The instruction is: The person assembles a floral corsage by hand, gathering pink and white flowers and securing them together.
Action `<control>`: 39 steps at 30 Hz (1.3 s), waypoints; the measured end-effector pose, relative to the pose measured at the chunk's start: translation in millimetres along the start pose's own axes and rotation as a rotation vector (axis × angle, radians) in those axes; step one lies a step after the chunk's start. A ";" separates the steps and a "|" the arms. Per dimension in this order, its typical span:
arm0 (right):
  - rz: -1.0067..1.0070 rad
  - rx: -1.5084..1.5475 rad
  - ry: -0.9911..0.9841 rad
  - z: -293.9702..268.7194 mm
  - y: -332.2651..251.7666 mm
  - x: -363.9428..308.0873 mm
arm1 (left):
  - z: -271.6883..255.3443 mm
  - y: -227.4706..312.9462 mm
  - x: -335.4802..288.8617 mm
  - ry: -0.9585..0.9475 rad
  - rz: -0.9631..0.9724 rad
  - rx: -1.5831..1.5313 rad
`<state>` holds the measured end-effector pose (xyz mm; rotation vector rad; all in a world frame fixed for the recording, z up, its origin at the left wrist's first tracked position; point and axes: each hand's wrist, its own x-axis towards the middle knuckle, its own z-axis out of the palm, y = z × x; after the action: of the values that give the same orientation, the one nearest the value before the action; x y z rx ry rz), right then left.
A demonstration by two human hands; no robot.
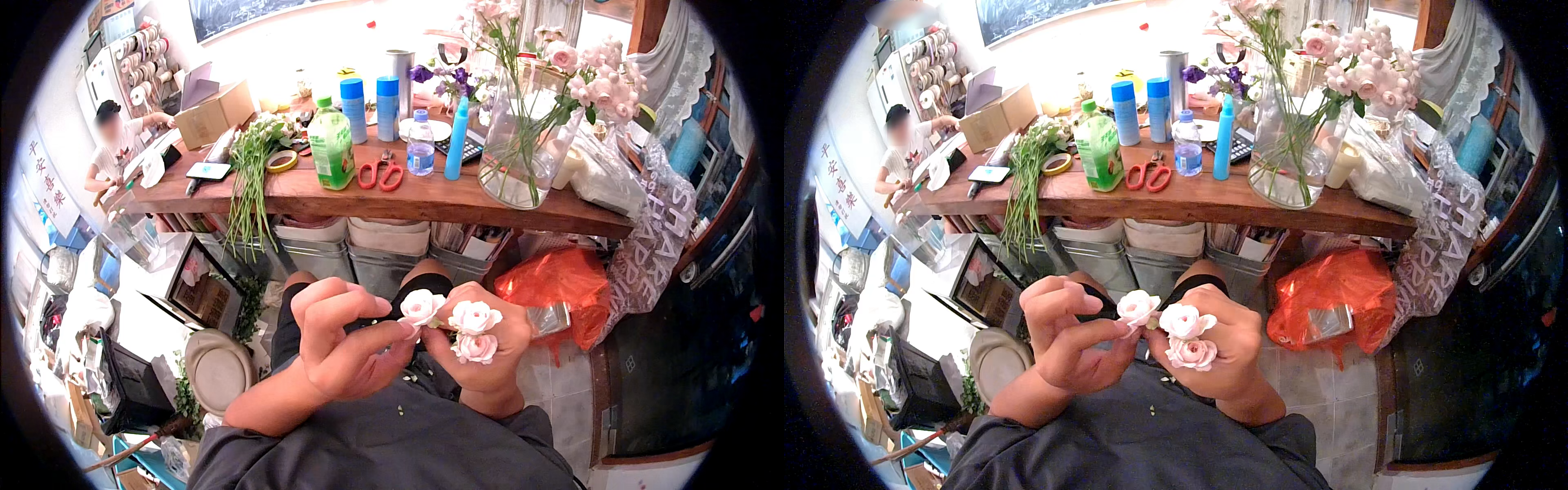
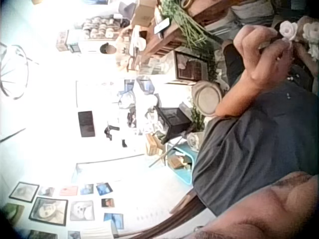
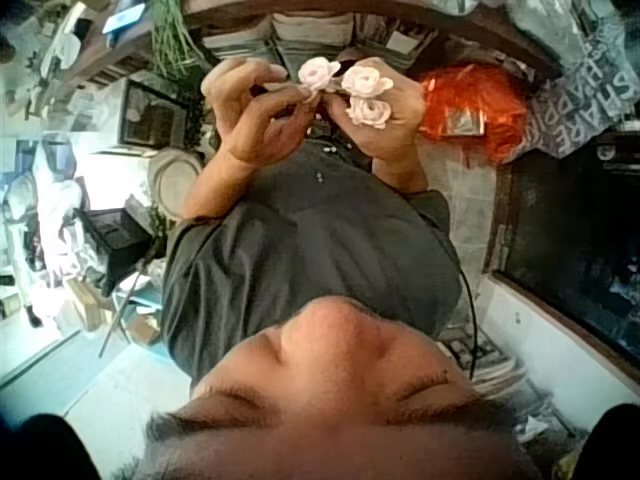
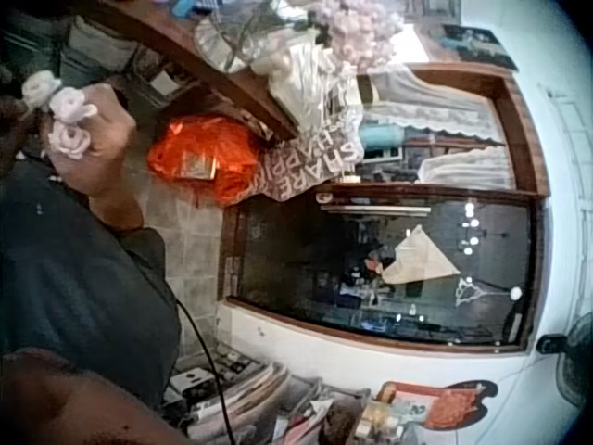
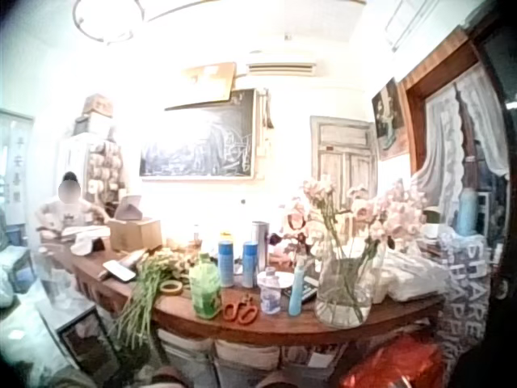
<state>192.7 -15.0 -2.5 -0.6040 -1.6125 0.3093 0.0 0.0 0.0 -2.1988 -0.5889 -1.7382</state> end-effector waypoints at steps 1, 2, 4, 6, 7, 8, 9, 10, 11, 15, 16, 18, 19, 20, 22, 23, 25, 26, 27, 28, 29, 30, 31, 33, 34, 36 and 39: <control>0.005 -0.007 0.005 0.9 -2.3 0.9 | -0.1 -0.6 0.1 0.022 0.042 0.037; 0.010 -0.015 0.011 1.8 -3.4 1.1 | -0.1 -1.1 0.2 0.043 0.084 0.075; 0.027 0.014 0.001 3.4 -2.9 -1.0 | 1.1 -4.3 0.3 0.077 0.147 0.098; 0.044 0.043 -0.010 5.0 -2.5 -2.0 | 0.5 -4.5 -1.0 0.123 0.196 0.119; 0.029 0.044 -0.016 5.7 -2.3 -2.1 | -0.5 -4.4 -2.0 0.123 0.197 0.120; 0.013 0.046 -0.022 6.3 -2.1 -2.2 | -1.5 -4.7 -2.9 0.131 0.203 0.118; 0.014 0.044 -0.023 6.2 -0.5 -3.1 | -1.5 -4.9 -3.7 0.141 0.207 0.113; 0.024 0.070 -0.010 5.7 1.8 -4.4 | -1.3 -4.0 -2.9 0.142 0.206 0.112; 0.035 0.096 0.003 4.8 2.8 -5.4 | -1.2 -2.2 -1.2 0.125 0.166 0.033; 0.084 0.217 0.005 2.8 1.0 -3.2 | -3.8 -2.9 0.7 0.106 -0.042 -0.189; 0.103 0.255 -0.011 0.7 0.0 -1.2 | -4.0 -3.7 3.0 0.081 -0.063 -0.242; 0.113 0.294 0.012 0.7 1.1 -5.7 | -4.6 -4.2 5.0 0.053 -0.057 -0.228; 0.132 0.316 0.020 -0.4 0.1 -6.5 | -4.9 -4.0 5.6 0.021 -0.053 -0.217; 0.149 0.338 0.028 -1.7 -0.5 -6.8 | -4.5 -2.8 6.6 0.010 -0.038 -0.197; 0.179 0.373 0.050 -1.3 -5.3 -5.9 | -2.0 0.1 9.2 0.024 -0.048 -0.216; 0.211 0.409 0.079 -1.0 -8.0 -6.1 | -1.9 1.0 10.8 0.031 -0.056 -0.237; 0.275 0.401 0.109 -1.7 -10.9 -8.1 | -5.3 2.1 13.8 -0.001 -0.068 -0.232; 0.220 0.493 0.106 -1.8 -8.7 -6.4 | -4.3 3.2 13.7 0.001 -0.126 -0.290; 0.166 0.588 0.103 -1.4 -6.0 -6.1 | -3.8 3.7 13.4 0.000 -0.185 -0.348; 0.132 0.609 0.116 0.6 -3.8 -7.6 | -5.3 3.6 15.0 -0.036 -0.202 -0.402; 0.131 0.608 0.113 0.2 -2.6 -7.7 | -5.3 3.6 17.2 -0.033 -0.202 -0.401; 0.145 0.631 0.075 -0.6 -1.8 -7.6 | -4.6 3.9 19.1 -0.083 -0.250 -0.519; 0.159 0.655 0.036 -1.2 -1.5 -7.3 | -3.8 4.8 21.0 -0.132 -0.296 -0.637; 0.185 0.673 0.086 3.7 -6.1 -8.7 | -1.7 7.7 24.6 -0.152 -0.315 -0.669; 0.180 0.653 0.091 3.1 -5.5 -9.5 | -0.9 7.7 25.3 -0.198 -0.282 -0.666; 0.200 0.735 0.100 0.5 -1.6 -13.1 | 0.6 13.4 29.9 -0.217 -0.277 -0.684; 0.202 0.897 0.122 -0.1 3.0 -15.3 | 3.2 13.5 29.1 -0.189 -0.249 -0.695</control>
<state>194.0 -21.0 -16.8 -0.0810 -1.1295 1.0492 14.8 -6.3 27.9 -2.8825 -0.3321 -2.1112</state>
